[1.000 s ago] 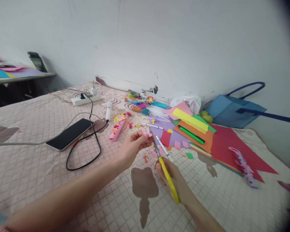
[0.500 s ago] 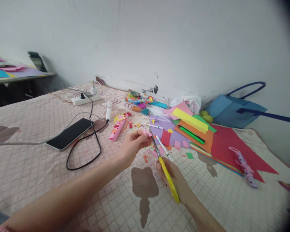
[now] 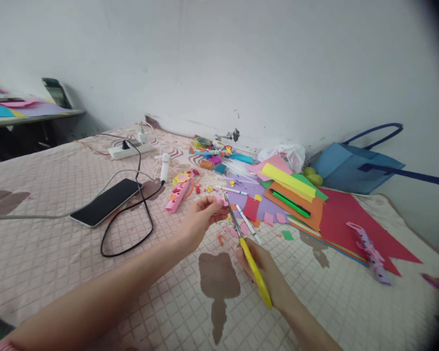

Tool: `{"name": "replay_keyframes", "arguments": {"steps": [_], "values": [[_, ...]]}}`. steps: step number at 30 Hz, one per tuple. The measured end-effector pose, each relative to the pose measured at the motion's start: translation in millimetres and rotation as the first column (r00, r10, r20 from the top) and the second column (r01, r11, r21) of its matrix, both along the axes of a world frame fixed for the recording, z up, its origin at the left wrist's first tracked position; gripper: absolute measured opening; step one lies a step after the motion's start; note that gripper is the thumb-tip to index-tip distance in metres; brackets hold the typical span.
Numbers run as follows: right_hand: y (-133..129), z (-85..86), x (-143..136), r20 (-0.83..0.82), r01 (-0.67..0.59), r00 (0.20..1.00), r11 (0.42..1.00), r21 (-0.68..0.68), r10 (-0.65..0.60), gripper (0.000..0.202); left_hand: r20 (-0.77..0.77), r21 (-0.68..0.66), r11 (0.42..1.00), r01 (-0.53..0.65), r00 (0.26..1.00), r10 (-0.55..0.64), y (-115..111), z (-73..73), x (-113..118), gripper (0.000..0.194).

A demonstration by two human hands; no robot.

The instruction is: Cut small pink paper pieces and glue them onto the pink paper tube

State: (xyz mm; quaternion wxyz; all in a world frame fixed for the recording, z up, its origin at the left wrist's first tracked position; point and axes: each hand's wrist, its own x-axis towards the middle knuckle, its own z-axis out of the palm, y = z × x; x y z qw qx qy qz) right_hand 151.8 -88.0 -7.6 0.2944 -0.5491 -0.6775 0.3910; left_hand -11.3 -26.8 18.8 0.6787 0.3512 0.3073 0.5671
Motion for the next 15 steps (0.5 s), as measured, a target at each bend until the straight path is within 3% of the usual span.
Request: {"name": "replay_keyframes", "arguments": {"steps": [15], "values": [[2.2, -5.6, 2.5, -0.008, 0.013, 1.000, 1.000, 0.026, -0.013, 0.030, 0.026, -0.034, 0.999, -0.007, 1.000, 0.008, 1.6, 0.7, -0.1, 0.014]]}}
